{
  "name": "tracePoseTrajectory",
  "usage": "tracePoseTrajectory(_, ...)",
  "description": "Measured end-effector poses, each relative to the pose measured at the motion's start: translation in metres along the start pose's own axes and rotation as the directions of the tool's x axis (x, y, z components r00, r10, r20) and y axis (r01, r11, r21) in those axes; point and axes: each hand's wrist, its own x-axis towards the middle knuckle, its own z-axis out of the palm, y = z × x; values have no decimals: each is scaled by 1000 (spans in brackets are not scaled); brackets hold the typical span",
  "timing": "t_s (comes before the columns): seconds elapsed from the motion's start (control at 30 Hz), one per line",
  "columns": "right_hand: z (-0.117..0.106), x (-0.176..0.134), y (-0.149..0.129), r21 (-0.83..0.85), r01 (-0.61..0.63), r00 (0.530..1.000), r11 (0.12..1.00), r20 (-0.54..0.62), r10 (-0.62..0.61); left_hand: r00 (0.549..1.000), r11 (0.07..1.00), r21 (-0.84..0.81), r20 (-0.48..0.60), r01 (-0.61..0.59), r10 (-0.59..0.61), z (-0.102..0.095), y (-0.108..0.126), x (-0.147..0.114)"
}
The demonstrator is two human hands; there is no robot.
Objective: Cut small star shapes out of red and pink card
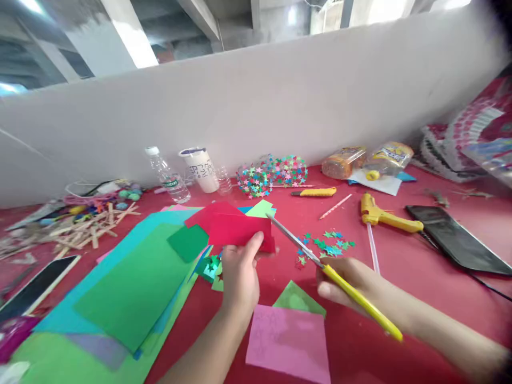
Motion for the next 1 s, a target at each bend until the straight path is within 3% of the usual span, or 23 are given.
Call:
tracePoseTrajectory(0.27,2,-5,-5,20,16,999,1000,47,-17,993,997,71,117,26,-34,-5,1,-5)
tracePoseTrajectory(0.53,2,-7,-9,-24,-37,996,999,78,38,994,995,93,103,-36,26,-6,1,-3)
tracePoseTrajectory(1.0,-1,-9,-20,109,-191,971,976,169,171,998,983,181,58,-7,-4,3,8,-5)
